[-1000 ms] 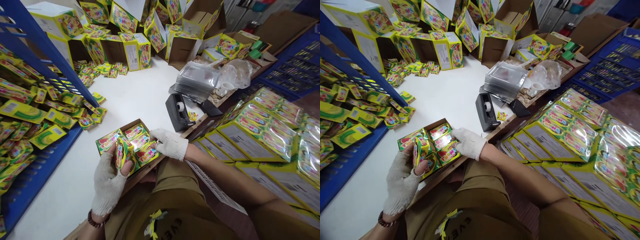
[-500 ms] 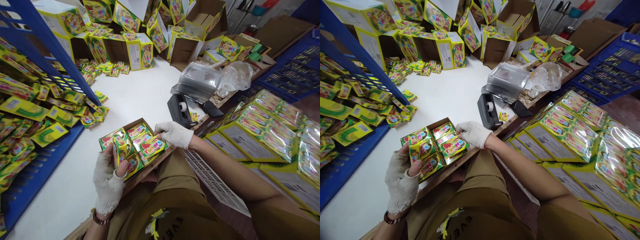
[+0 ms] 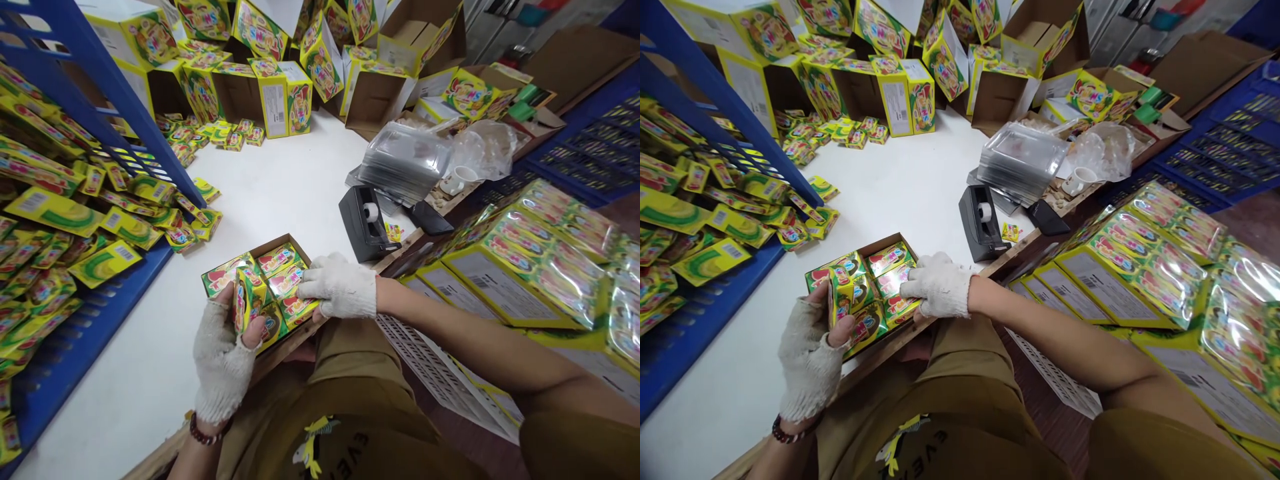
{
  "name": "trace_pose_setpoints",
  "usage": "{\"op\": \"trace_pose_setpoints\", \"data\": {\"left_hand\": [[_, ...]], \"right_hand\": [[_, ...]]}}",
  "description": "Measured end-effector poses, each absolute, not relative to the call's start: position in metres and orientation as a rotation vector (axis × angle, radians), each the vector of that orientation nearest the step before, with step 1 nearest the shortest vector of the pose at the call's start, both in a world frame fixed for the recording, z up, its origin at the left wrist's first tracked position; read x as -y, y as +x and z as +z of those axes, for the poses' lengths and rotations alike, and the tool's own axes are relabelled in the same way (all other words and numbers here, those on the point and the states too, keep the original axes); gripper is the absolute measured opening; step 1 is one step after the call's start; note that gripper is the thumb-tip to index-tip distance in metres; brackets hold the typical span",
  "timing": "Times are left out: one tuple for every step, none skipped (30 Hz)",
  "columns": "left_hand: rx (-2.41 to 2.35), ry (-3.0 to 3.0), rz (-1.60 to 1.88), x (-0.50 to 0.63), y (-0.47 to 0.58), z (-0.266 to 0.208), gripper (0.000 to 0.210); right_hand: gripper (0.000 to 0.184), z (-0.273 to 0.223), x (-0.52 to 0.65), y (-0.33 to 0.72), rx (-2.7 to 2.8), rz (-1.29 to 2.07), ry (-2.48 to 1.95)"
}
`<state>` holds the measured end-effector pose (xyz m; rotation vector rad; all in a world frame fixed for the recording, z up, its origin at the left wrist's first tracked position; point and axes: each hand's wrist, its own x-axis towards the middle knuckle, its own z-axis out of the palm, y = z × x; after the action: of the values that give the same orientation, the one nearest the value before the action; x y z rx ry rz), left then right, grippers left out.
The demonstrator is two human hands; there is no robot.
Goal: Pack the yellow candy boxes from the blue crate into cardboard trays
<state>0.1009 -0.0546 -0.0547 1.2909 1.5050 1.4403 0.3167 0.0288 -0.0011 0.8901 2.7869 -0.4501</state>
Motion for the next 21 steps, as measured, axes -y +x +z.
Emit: {"op": "trace_pose_setpoints", "data": {"left_hand": [[-1.510,1.297,1.436,0.055,0.101,-0.055,0.068],[-1.512,1.304,1.430,0.055,0.101,-0.055,0.068],[-1.511,1.309,1.425,0.055,0.101,-0.056,0.068],[-1.510,1.310,1.422,0.056,0.100,-0.057,0.068],[-1.510,1.311,1.416,0.056,0.100,-0.058,0.069],[-1.511,1.312,1.406,0.056,0.099,-0.059,0.069],[-1.516,1.317,1.391,0.056,0.098,-0.060,0.069],[-1.521,1.326,1.377,0.056,0.097,-0.061,0.070],[-1.526,1.338,1.365,0.057,0.097,-0.062,0.070],[-1.533,1.350,1.353,0.057,0.096,-0.062,0.070],[-1.543,1.364,1.345,0.057,0.096,-0.062,0.070],[-1.554,1.374,1.340,0.057,0.096,-0.062,0.070],[-1.563,1.381,1.339,0.057,0.096,-0.061,0.070],[-1.569,1.382,1.340,0.056,0.096,-0.061,0.070],[-1.570,1.380,1.342,0.056,0.097,-0.060,0.070],[-1.567,1.375,1.343,0.056,0.097,-0.060,0.070],[-1.563,1.368,1.342,0.056,0.097,-0.059,0.071],[-1.564,1.368,1.331,0.055,0.097,-0.059,0.072],[-1.572,1.377,1.309,0.055,0.097,-0.059,0.072],[-1.586,1.393,1.281,0.055,0.096,-0.059,0.073],[-1.606,1.416,1.254,0.055,0.096,-0.058,0.073]], "right_hand": [[0.036,0.000,-0.030,0.316,-2.774,-0.454,0.874],[0.038,0.000,-0.032,0.316,-2.775,-0.460,0.863],[0.041,-0.001,-0.034,0.315,-2.786,-0.470,0.859],[0.046,-0.002,-0.036,0.314,-2.796,-0.488,0.862],[0.049,-0.004,-0.038,0.314,-2.802,-0.515,0.870],[0.051,-0.005,-0.040,0.314,-2.807,-0.551,0.877],[0.051,-0.007,-0.042,0.315,-2.814,-0.598,0.870],[0.049,-0.008,-0.045,0.316,-2.827,-0.652,0.842],[0.044,-0.008,-0.047,0.318,-2.838,-0.704,0.800],[0.036,-0.008,-0.050,0.320,-2.846,-0.740,0.756],[0.026,-0.007,-0.052,0.320,-2.848,-0.750,0.723],[0.018,-0.006,-0.054,0.320,-2.840,-0.729,0.708],[0.013,-0.004,-0.055,0.318,-2.816,-0.683,0.705],[0.010,-0.002,-0.055,0.315,-2.779,-0.618,0.709],[0.009,0.000,-0.054,0.309,-2.725,-0.548,0.711],[0.008,0.001,-0.053,0.302,-2.661,-0.485,0.709],[0.007,0.002,-0.051,0.294,-2.592,-0.433,0.713],[0.007,0.002,-0.049,0.286,-2.523,-0.392,0.727],[0.010,0.003,-0.047,0.278,-2.479,-0.369,0.752],[0.014,0.002,-0.046,0.272,-2.490,-0.379,0.785],[0.019,0.002,-0.046,0.268,-2.529,-0.412,0.807]]}}
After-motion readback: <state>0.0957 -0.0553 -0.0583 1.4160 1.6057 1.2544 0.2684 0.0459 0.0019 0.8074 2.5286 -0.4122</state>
